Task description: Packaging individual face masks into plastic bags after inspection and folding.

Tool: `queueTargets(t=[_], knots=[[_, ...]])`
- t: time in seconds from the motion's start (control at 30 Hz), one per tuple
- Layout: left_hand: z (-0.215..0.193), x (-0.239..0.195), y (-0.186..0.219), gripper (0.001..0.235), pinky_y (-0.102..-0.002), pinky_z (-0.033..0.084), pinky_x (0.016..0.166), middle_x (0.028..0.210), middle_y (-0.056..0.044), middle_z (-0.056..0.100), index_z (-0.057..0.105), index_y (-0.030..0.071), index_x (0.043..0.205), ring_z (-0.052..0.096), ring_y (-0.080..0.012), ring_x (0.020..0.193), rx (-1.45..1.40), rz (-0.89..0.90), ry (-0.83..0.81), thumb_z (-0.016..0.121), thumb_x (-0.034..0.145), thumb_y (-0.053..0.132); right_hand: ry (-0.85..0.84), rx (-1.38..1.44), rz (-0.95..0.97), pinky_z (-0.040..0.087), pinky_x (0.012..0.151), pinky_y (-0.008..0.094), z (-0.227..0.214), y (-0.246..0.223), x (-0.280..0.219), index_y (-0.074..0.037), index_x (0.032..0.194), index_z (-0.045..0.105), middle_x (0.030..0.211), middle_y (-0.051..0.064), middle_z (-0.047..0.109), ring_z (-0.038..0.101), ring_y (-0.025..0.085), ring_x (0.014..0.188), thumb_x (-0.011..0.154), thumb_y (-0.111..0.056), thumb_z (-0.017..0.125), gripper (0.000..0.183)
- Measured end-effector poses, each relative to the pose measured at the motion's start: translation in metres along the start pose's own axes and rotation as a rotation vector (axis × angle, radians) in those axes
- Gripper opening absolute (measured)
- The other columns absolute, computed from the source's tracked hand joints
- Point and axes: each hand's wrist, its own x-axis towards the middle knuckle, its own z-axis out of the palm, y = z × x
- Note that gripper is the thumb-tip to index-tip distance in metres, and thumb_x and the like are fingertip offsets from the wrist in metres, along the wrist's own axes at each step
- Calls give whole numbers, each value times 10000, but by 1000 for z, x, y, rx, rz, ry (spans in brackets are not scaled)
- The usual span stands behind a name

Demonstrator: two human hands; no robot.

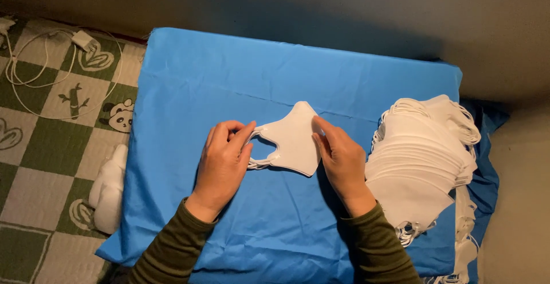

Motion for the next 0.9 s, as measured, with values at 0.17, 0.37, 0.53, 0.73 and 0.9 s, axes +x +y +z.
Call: queueTargets(t=[0.17, 0.37, 0.53, 0.73, 0.9], knots=[[3, -2, -5, 381, -350, 530, 832, 1036, -72, 599, 717, 62, 1236, 623, -252, 946, 3, 19, -7, 757, 859, 15, 21, -186, -79, 576, 602, 325, -9, -4, -6, -205, 1342, 678, 772, -6, 657, 675, 183, 649, 993, -223, 710, 351], [4, 0, -4, 446, -381, 560, 801, 1059, -101, 624, 711, 66, 1269, 655, -286, 949, -24, -39, 32, 818, 842, 134, 22, -222, -74, 560, 595, 251, -58, -32, -39, -267, 1297, 712, 781, -91, 636, 655, 114, 648, 934, -296, 742, 365], [-8, 7, 8, 488, -302, 525, 774, 1176, -129, 580, 612, -22, 1350, 594, -216, 961, -107, -213, -93, 728, 909, 153, -74, -195, 27, 507, 599, 295, -105, -29, -66, -63, 1204, 726, 1055, 68, 691, 620, 166, 690, 852, -96, 769, 356], [-12, 9, 11, 452, -272, 492, 752, 1205, -114, 588, 627, -25, 1319, 582, -182, 957, -253, -289, -63, 693, 942, 216, -117, -516, 89, 518, 675, 329, -142, 10, -79, -94, 1272, 685, 1309, 112, 602, 577, 252, 998, 813, -62, 777, 469], [-11, 9, 10, 441, -263, 496, 743, 1200, -116, 583, 630, -21, 1314, 582, -175, 952, -253, -300, -63, 683, 951, 224, -158, -654, 96, 536, 669, 313, -146, 28, -83, -99, 1298, 671, 1201, 103, 583, 581, 241, 966, 827, -157, 799, 492]])
